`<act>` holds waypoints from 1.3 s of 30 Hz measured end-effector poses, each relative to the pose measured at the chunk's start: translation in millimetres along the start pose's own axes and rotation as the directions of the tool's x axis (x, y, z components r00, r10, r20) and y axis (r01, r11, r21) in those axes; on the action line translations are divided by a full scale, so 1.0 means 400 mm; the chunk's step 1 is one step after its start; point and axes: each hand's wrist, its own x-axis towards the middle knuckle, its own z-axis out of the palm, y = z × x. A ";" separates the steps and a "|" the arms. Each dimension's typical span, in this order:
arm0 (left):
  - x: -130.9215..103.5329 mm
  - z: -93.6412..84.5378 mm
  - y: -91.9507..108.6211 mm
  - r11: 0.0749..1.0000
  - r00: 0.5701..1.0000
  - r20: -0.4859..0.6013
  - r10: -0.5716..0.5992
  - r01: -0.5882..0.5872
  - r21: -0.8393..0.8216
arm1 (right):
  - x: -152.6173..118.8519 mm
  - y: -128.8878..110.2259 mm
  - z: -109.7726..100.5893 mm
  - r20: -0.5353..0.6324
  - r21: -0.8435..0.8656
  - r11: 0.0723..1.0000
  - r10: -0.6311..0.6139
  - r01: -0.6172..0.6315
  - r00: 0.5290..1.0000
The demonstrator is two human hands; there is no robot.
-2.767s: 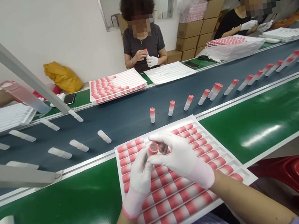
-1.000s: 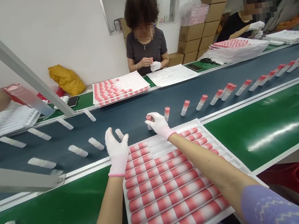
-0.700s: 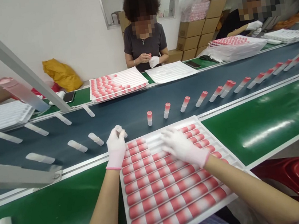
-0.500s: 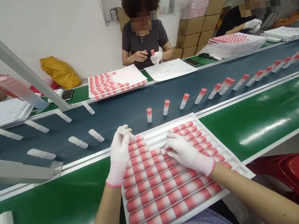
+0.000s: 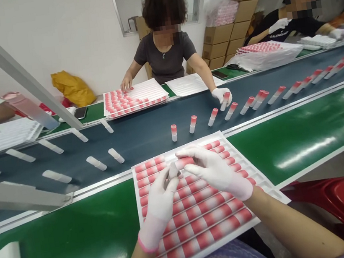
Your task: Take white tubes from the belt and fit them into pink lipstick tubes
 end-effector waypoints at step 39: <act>-0.009 -0.042 -0.038 0.979 0.967 0.161 0.197 -0.186 -0.082 | -0.009 -0.048 0.056 0.100 -0.078 0.980 -0.174 0.182 0.980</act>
